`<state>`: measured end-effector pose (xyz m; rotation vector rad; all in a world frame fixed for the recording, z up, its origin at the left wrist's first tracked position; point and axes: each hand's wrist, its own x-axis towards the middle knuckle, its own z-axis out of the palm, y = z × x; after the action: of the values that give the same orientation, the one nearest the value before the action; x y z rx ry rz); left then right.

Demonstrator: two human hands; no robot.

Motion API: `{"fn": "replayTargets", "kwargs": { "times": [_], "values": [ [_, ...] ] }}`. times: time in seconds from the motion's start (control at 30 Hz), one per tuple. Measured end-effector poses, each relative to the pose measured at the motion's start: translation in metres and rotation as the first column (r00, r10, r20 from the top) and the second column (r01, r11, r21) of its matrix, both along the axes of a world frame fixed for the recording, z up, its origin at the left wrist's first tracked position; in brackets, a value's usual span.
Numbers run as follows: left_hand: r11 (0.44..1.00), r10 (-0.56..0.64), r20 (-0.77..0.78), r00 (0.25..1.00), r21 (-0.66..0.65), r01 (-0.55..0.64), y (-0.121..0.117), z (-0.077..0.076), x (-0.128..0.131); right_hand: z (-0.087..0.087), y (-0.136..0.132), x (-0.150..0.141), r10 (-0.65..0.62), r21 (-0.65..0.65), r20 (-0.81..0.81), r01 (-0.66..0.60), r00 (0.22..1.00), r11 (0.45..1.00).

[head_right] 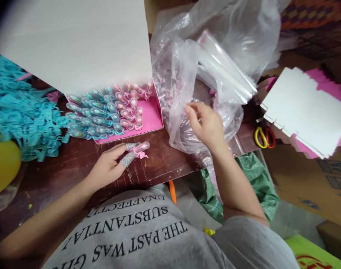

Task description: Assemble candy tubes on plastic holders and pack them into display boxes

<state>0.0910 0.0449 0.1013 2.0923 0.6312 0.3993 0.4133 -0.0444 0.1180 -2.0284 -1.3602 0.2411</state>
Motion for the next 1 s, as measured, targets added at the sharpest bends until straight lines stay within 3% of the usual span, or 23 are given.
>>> {"fn": "replayTargets", "kwargs": {
  "times": [0.03, 0.1, 0.2, 0.27, 0.33, 0.4, 0.43, 0.5, 0.57, 0.6, 0.67, 0.73, 0.87, 1.0],
  "values": [
    [0.993, 0.000, 0.021, 1.000, -0.122, 0.002, -0.001, -0.001, 0.002, -0.009, 0.006, 0.018, -0.048, -0.002, 0.137, 0.049, 0.989, 0.999],
    [0.949, 0.019, 0.075, 0.997, -0.315, 0.005, -0.006, -0.006, 0.008, -0.030, 0.018, 0.048, -0.047, -0.131, 0.306, 0.091, 0.951, 0.987],
    [0.888, 0.096, 0.088, 0.991, -0.459, -0.045, -0.011, -0.016, 0.017, -0.053, 0.026, 0.067, 0.016, -0.279, 0.354, 0.089, 0.935, 0.956],
    [0.851, 0.161, 0.057, 0.985, -0.513, -0.109, -0.010, -0.019, 0.020, -0.054, 0.019, 0.063, -0.005, -0.192, 0.323, 0.070, 0.946, 0.979],
    [0.808, 0.201, 0.043, 0.979, -0.572, -0.141, -0.007, -0.017, 0.019, -0.043, 0.003, 0.045, -0.031, -0.028, 0.200, 0.037, 0.979, 0.999],
    [0.751, 0.218, 0.019, 0.976, -0.642, -0.156, -0.005, -0.012, 0.018, -0.026, -0.017, 0.015, 0.047, 0.105, -0.064, -0.040, 0.997, 0.994],
    [0.716, 0.220, 0.003, 0.976, -0.680, -0.159, -0.004, -0.010, 0.018, -0.018, -0.026, -0.003, 0.146, 0.139, -0.236, -0.115, 0.961, 0.984],
    [0.633, 0.213, -0.031, 0.977, -0.757, -0.162, -0.005, -0.008, 0.019, -0.007, -0.038, -0.040, 0.328, 0.185, -0.510, -0.271, 0.795, 0.945],
    [0.566, 0.207, -0.054, 0.977, -0.808, -0.165, -0.007, -0.008, 0.022, -0.004, -0.040, -0.069, 0.423, 0.230, -0.604, -0.361, 0.675, 0.904],
    [0.550, 0.204, -0.057, 0.977, -0.819, -0.163, -0.008, -0.007, 0.023, -0.004, -0.039, -0.077, 0.450, 0.238, -0.586, -0.389, 0.674, 0.890],
    [0.558, 0.199, -0.039, 0.979, -0.817, -0.146, -0.008, -0.006, 0.024, -0.005, -0.036, -0.082, 0.496, 0.233, -0.449, -0.439, 0.743, 0.868],
    [0.605, 0.184, -0.008, 0.983, -0.787, -0.119, -0.007, -0.002, 0.024, -0.002, -0.033, -0.078, 0.565, 0.214, -0.259, -0.524, 0.784, 0.825],
    [0.714, 0.158, 0.032, 0.987, -0.694, -0.092, -0.002, 0.007, 0.021, 0.013, -0.029, -0.066, 0.676, 0.155, -0.021, -0.665, 0.737, 0.730],
    [0.776, 0.126, 0.106, 0.986, -0.630, -0.031, 0.003, 0.013, 0.020, 0.025, -0.027, -0.064, 0.696, 0.143, 0.043, -0.694, 0.717, 0.706]
  ]
}}
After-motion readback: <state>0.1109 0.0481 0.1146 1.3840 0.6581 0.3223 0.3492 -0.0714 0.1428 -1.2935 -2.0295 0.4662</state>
